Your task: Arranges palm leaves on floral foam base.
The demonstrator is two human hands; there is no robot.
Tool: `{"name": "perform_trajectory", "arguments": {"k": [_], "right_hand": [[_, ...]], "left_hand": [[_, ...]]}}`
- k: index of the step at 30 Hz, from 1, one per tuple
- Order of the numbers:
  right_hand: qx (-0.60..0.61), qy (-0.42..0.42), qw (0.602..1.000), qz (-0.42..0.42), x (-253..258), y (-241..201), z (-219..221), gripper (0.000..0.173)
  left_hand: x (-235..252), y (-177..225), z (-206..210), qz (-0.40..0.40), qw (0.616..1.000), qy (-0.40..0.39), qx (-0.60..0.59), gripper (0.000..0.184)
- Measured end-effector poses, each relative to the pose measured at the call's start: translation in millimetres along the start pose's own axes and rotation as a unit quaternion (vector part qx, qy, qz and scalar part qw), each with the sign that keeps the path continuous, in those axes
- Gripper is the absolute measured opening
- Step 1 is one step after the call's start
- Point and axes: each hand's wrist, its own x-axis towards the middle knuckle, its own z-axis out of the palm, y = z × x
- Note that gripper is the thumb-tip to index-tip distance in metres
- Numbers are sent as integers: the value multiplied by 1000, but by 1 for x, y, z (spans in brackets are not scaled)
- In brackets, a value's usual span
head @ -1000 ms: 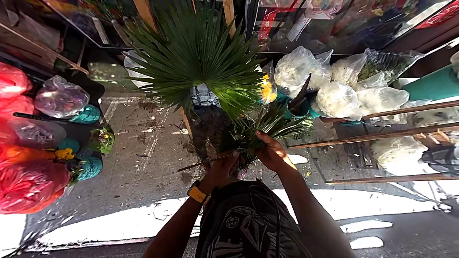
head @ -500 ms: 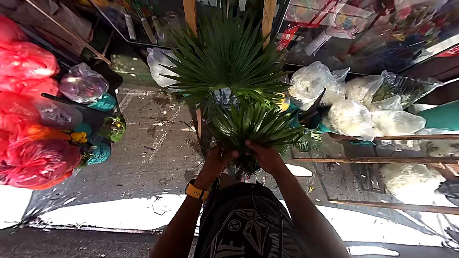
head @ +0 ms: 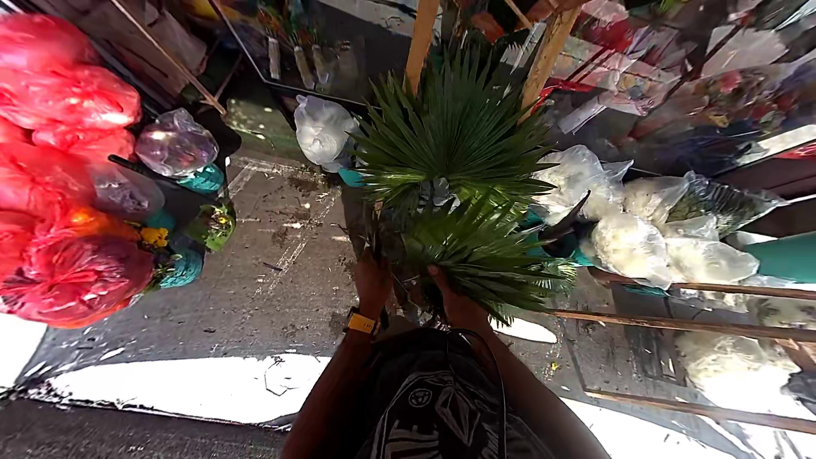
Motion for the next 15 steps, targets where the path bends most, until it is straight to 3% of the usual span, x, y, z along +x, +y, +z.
{"name": "perform_trajectory", "arguments": {"k": [3, 5, 8, 9, 11, 12, 15], "right_hand": [[12, -24, 1000, -16, 15, -18, -27, 35], [64, -69, 995, 25, 23, -13, -31, 38], [186, -121, 972, 72, 32, 5, -9, 42], [195, -135, 967, 90, 34, 10, 1, 41], [181, -172, 960, 131, 38, 14, 17, 38], [168, -194, 955, 149, 41, 14, 23, 38], [121, -260, 942, 177, 50, 18, 40, 43]], "left_hand": [[52, -64, -36, -75, 994, -3, 82, 50], [56, -77, -54, -55, 993, -44, 91, 67], [31, -52, -58, 84, 980, -175, -38, 32], [20, -44, -54, 104, 951, -254, -143, 23], [0, -33, -42, 71, 853, -382, -347, 17], [-5, -30, -37, 60, 829, -399, -387, 18], [-5, -34, -24, 38, 825, -388, -409, 15]]}}
